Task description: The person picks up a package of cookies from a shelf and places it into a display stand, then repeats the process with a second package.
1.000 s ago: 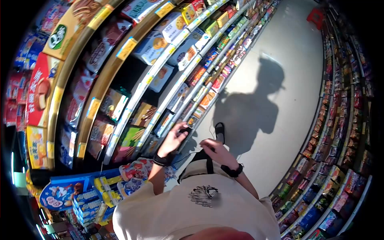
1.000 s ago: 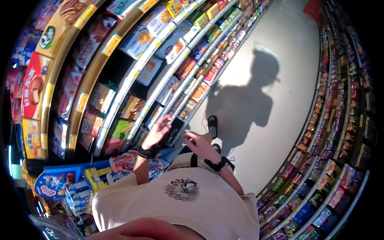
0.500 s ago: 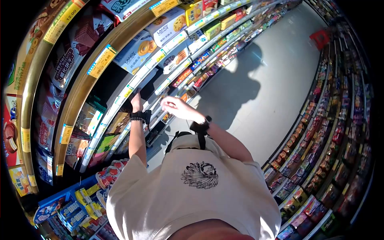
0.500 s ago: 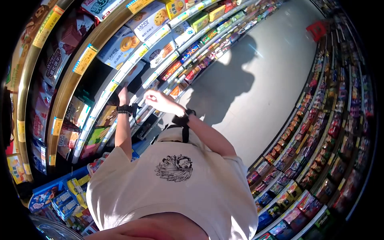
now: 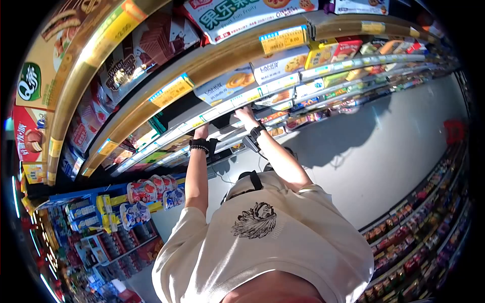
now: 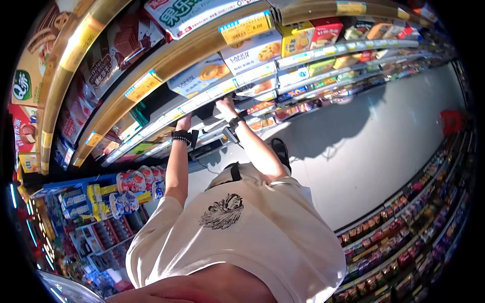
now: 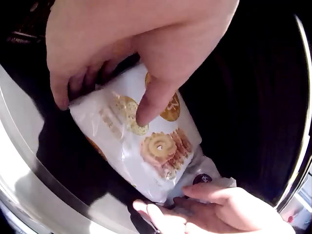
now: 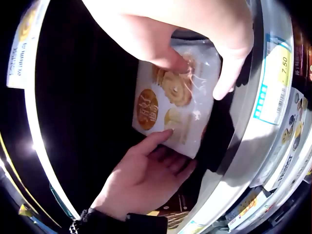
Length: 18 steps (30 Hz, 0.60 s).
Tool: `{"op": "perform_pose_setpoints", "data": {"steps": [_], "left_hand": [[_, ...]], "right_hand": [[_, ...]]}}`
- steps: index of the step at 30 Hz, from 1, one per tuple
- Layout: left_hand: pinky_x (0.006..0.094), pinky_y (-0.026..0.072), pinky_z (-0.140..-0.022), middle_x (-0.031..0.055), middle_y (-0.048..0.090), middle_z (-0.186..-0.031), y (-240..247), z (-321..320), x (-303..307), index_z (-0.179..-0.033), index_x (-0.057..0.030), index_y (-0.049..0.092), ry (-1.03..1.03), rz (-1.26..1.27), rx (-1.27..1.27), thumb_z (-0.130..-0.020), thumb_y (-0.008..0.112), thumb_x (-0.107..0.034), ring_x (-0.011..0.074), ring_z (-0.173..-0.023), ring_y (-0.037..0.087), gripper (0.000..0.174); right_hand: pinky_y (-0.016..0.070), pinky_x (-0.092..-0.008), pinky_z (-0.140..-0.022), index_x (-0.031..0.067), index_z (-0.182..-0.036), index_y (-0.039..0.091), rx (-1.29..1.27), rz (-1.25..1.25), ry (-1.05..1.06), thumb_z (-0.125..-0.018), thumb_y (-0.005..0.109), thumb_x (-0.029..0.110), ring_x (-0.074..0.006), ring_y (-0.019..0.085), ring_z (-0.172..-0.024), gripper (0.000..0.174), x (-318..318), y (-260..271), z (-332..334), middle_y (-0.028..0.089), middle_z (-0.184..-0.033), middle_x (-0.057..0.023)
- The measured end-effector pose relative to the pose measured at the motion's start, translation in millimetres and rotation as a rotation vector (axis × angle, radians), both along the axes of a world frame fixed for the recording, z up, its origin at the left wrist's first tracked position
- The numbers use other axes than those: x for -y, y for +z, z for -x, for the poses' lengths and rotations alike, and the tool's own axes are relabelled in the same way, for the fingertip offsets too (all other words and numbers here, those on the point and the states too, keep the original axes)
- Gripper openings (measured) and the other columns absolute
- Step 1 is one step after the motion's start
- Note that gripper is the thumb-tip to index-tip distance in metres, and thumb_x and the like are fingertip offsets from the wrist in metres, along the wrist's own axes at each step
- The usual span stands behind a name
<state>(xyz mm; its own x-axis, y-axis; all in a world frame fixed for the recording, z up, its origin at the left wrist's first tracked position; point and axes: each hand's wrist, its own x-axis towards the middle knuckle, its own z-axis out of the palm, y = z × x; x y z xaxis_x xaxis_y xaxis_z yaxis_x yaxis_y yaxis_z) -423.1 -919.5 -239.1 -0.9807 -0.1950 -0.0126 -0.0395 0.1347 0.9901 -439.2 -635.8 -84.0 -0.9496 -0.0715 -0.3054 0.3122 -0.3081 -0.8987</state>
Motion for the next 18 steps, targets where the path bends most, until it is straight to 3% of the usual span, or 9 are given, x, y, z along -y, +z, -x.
{"op": "perform_pose_setpoints", "data": {"steps": [2,3,5,6,7,11,13,16,18], "left_hand": [[0.0393,0.0391,-0.105,0.0092,0.051,-0.134,82.7,-30.3,-20.4,-0.13,-0.0014,0.051,-0.182,0.391,-0.139,-0.095,0.056,-0.014,0.0257,-0.121,0.05,0.038],[0.0407,0.0459,-0.099,0.0099,0.05,-0.134,103.6,-34.9,-43.6,-0.129,-0.0028,0.051,-0.014,-0.256,0.058,-0.095,0.056,-0.015,0.0255,-0.119,0.052,0.037],[0.0404,0.0499,-0.094,0.0089,0.052,-0.131,121.1,-38.7,-55.4,-0.131,-0.004,0.048,0.026,-0.297,0.224,-0.095,0.056,-0.016,0.0239,-0.117,0.053,0.039],[0.0404,0.0497,-0.095,0.0078,0.053,-0.127,140.5,-46.3,-68.0,-0.134,-0.005,0.044,-0.008,-0.266,0.278,-0.094,0.059,-0.02,0.0235,-0.115,0.054,0.045],[0.0395,0.0498,-0.092,0.0073,0.053,-0.125,151.1,-50.6,-74.0,-0.133,-0.0057,0.045,-0.065,-0.169,0.33,-0.091,0.062,-0.021,0.0225,-0.112,0.055,0.047],[0.0313,0.047,-0.087,0.0072,0.059,-0.117,201.8,-55.3,-126.4,-0.126,0.0005,0.052,0.142,0.136,0.2,-0.087,0.065,-0.011,0.017,-0.104,0.056,0.043],[0.0298,0.045,-0.087,0.0076,0.062,-0.113,241.4,-71.6,-157.4,-0.12,0.001,0.056,0.24,-0.087,0.169,-0.087,0.064,-0.008,0.0159,-0.099,0.058,0.035],[0.0291,0.0435,-0.09,0.0075,0.061,-0.114,267.0,-86.2,-174.1,-0.121,0.005,0.052,0.34,-0.042,0.138,-0.094,0.059,-0.017,0.0145,-0.1,0.057,0.035],[0.0284,0.0399,-0.094,0.0078,0.061,-0.114,262.0,-99.0,-164.1,-0.123,0.0043,0.051,0.413,0.045,0.142,-0.096,0.058,-0.027,0.0141,-0.104,0.054,0.042]], "right_hand": [[0.049,-0.0271,-0.059,0.0024,-0.127,0.043,0.052,0.111,0.073,-0.084,0.058,0.014,-0.0135,0.056,-0.073,0.047,5.5,-40.0,16.9,0.06,-0.098,-0.0088],[0.0531,-0.0318,-0.079,0.0046,-0.123,0.052,0.14,-0.015,0.171,-0.094,0.054,0.023,-0.0166,0.059,-0.098,0.034,-4.0,-14.4,13.4,0.058,-0.115,-0.0071],[0.0529,-0.0309,-0.078,0.0051,-0.12,0.053,0.188,0.013,0.23,-0.093,0.055,0.023,-0.016,0.059,-0.096,0.032,-6.3,-18.4,18.1,0.06,-0.109,-0.0063],[0.0543,-0.0267,-0.061,0.0089,-0.121,0.049,0.176,0.11,0.222,-0.09,0.056,0.022,-0.0111,0.062,-0.08,0.034,-4.5,-34.6,21.3,0.063,-0.098,-0.0047],[0.0539,-0.0302,-0.071,0.006,-0.115,0.055,0.202,0.079,0.243,-0.092,0.057,0.022,-0.0153,0.06,-0.091,0.028,-14.1,-11.0,16.1,0.06,-0.105,-0.0051],[0.0558,-0.0302,-0.067,0.0069,-0.126,0.041,0.212,0.187,0.248,-0.092,0.057,0.015,-0.0161,0.062,-0.088,0.039,-27.3,4.2,-5.7,0.058,-0.108,-0.0086],[0.0566,-0.0322,-0.067,0.0135,-0.132,0.034,0.272,0.18,0.265,-0.091,0.054,0.011,-0.0169,0.062,-0.088,0.046,-31.9,11.4,-18.0,0.055,-0.112,-0.0101],[0.0546,-0.0271,-0.058,0.015,-0.144,0.019,0.279,0.182,0.394,-0.092,0.052,0.011,-0.0146,0.064,-0.078,0.061,-39.8,24.1,-43.7,0.058,-0.105,-0.0074],[0.0551,-0.0269,-0.056,0.0135,-0.143,0.023,0.326,0.22,0.499,-0.094,0.054,0.021,-0.0147,0.064,-0.077,0.058,-48.6,31.4,-52.2,0.06,-0.099,-0.0069]]}}
